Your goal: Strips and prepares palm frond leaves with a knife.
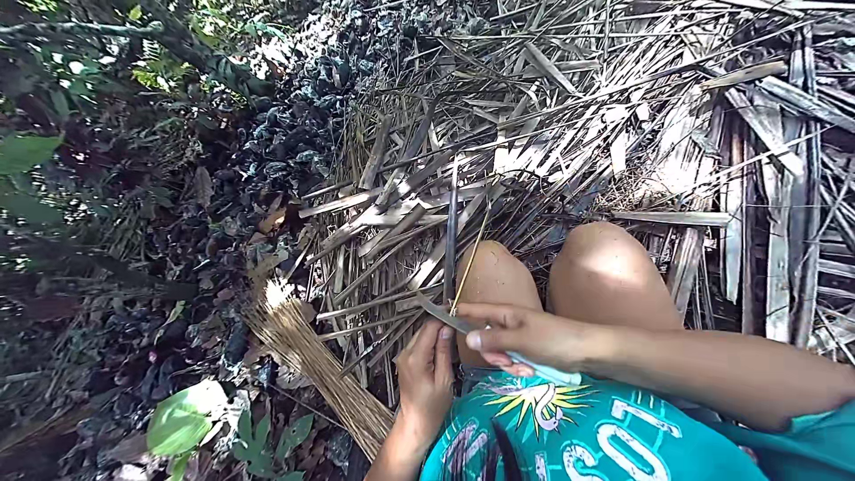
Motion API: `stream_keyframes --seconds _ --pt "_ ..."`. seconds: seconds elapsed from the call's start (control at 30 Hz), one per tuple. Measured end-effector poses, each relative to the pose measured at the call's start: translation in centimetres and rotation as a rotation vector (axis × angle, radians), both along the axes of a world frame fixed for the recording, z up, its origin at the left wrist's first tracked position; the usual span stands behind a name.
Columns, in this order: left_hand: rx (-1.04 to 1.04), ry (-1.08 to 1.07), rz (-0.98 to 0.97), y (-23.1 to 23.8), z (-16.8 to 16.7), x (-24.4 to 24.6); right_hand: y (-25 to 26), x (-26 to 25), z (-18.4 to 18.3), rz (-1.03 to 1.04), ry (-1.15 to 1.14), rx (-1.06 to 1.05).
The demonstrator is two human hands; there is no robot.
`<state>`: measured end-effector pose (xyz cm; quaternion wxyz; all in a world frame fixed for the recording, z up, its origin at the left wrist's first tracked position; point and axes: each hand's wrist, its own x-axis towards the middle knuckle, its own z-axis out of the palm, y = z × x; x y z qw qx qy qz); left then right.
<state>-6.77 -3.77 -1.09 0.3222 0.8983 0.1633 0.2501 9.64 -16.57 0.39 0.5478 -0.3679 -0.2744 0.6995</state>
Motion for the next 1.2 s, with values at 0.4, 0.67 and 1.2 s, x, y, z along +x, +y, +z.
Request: stream_keyframes --seconds 0.4,0.67,1.2 --pt "-0.054 0.086 0.068 0.9 -0.1 -0.8 -1.7 5.2 1.8 -0.450 -0.084 -0.047" --pt "-0.160 0.086 0.006 1.1 -0.2 -1.7 0.4 6.4 -0.8 -0.468 -0.047 0.028" --pt "-0.444 0.118 -0.039 1.2 0.1 -1.7 0.2 7.1 -0.8 -0.487 -0.004 0.056"
